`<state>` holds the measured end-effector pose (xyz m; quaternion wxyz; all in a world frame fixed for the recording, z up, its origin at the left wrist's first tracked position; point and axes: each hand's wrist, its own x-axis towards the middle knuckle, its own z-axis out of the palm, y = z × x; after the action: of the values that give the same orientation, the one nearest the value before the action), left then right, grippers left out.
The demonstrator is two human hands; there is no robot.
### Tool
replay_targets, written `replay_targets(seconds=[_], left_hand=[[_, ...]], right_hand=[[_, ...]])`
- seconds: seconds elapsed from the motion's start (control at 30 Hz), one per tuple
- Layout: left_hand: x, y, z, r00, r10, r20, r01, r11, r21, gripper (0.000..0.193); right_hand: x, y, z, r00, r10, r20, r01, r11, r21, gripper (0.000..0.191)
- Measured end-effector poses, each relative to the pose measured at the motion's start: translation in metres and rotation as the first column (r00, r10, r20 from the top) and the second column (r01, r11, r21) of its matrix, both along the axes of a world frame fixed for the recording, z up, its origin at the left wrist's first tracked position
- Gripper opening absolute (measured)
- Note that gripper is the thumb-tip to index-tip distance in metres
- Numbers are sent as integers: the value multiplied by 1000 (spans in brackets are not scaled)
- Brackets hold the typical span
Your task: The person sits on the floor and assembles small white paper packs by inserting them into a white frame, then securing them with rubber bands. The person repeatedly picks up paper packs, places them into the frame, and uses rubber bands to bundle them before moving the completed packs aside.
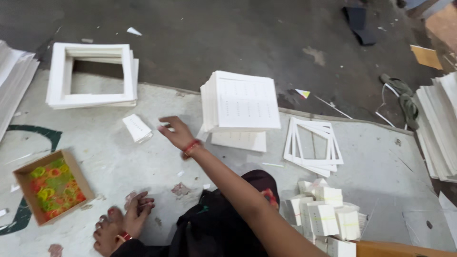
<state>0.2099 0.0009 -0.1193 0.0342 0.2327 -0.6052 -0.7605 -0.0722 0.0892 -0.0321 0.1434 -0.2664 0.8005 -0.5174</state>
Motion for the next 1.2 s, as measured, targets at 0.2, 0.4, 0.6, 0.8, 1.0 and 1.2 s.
replay_targets(seconds=[0.2, 0.4, 0.6, 0.8, 1.0, 1.2], left_hand=[[-55, -72, 54, 922, -359, 143, 366, 691, -623, 66], [-169, -173, 187, 583, -63, 810, 725, -408, -554, 86], [-260, -199, 163, 774, 86, 628, 630, -215, -747, 103], [-292, -227, 107, 832, 12, 555, 554, -84, -828, 59], [-322, -257, 114, 576, -162, 801, 805, -59, -590, 51], [-316, -265, 93, 637, -216, 740, 711, -206, -673, 30]], right_hand=[[29, 217, 7, 991, -121, -56, 126, 986, 106, 24], [89, 319, 4, 867, -156, -474, 335, 886, 321, 29], [86, 307, -17, 890, -230, -393, 410, 781, 472, 31], [60, 328, -67, 931, -203, -305, 354, 706, 613, 39], [49, 350, -111, 936, -257, -241, 352, 659, 664, 33], [49, 363, -117, 963, -239, -126, 255, 647, 719, 31]])
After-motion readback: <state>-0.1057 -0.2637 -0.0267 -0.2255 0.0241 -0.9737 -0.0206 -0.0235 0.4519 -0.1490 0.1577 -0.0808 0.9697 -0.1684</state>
